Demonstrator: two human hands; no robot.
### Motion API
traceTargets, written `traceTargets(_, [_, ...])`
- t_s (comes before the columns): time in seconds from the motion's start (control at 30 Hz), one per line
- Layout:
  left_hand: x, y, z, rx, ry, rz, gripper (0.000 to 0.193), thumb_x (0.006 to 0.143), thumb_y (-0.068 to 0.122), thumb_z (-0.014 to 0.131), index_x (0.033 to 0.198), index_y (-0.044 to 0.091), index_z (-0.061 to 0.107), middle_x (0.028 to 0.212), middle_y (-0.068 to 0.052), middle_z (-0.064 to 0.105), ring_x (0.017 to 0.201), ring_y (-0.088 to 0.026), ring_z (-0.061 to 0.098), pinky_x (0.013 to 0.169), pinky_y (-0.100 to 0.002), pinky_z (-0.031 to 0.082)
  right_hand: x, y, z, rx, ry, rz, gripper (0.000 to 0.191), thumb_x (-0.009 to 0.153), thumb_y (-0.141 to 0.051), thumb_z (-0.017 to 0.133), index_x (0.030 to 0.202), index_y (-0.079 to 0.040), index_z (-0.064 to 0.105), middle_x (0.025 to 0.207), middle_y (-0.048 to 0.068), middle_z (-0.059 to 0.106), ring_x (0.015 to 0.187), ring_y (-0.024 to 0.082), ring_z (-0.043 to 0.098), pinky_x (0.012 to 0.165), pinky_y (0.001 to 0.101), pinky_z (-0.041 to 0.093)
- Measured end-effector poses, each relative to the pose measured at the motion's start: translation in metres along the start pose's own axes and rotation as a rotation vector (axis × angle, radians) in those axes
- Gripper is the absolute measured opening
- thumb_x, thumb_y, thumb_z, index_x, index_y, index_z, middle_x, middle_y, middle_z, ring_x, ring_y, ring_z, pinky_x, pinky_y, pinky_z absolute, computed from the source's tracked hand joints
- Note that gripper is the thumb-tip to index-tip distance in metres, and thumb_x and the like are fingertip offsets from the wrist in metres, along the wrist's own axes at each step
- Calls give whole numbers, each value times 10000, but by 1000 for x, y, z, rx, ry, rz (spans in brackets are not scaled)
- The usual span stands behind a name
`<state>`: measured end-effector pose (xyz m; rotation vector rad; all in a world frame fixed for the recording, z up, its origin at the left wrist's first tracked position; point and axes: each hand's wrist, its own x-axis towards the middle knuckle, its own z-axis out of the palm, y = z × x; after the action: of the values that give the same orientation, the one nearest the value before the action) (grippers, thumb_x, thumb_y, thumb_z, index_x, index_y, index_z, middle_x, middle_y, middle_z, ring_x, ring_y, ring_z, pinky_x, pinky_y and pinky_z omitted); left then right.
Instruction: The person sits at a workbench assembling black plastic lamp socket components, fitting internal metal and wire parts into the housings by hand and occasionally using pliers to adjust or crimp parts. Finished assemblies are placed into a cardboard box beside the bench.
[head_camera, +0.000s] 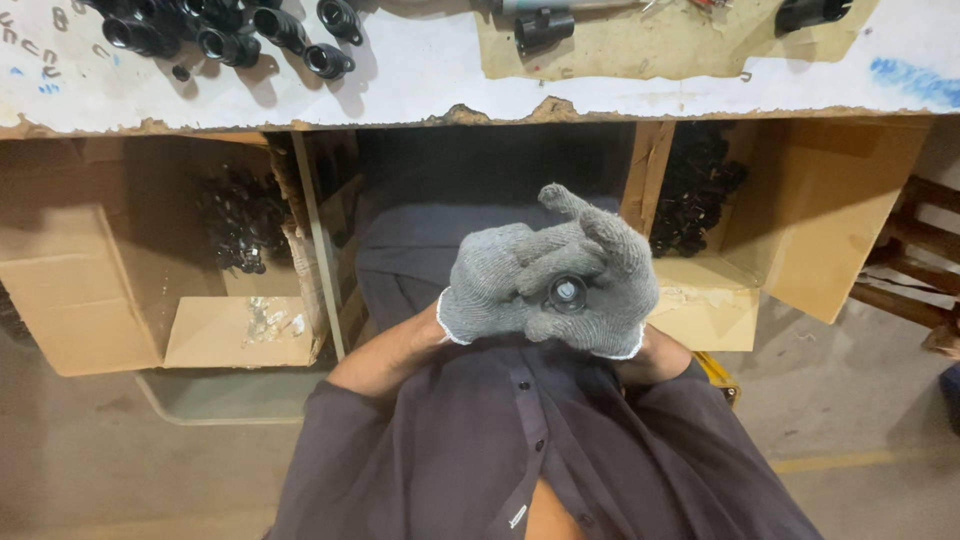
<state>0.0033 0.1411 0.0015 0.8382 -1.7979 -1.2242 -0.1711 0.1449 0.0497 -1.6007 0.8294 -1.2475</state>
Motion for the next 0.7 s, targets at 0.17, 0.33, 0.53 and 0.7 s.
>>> traceTargets(0.17, [-2,1,1,-9,-29,5,567,709,387,879,1139,61,705,916,-83,690,802,-286,688,687,-379,539,-11,-2,1,-16,-12,76,1038,775,-245,902,1595,-84,287,979,73,749,1119,249,730,1260,568,372])
traceTargets(0.33, [-2,1,2,-51,-5,63,624,753,404,874,1222,37,687,1003,-92,719,814,-270,696,698,-376,550,-20,0,-1,1,-37,118,1041,779,-172,922,1592,-77,279,1010,88,755,1154,282,719,1250,552,372])
traceTargets(0.53, [1,2,0,-53,-36,16,594,782,366,860,1263,64,682,1051,-87,726,847,-278,697,726,-374,556,-19,2,-1,1,-32,102,1035,772,-160,911,1592,-80,285,1009,87,757,1192,277,710,1256,547,352])
traceTargets(0.7, [4,4,-5,-2,-57,-53,451,792,294,830,1192,132,696,998,-59,730,860,-269,721,711,-346,563,-2,8,7,-45,55,5,946,796,-208,929,1543,-71,364,977,82,765,1168,309,690,1176,497,420])
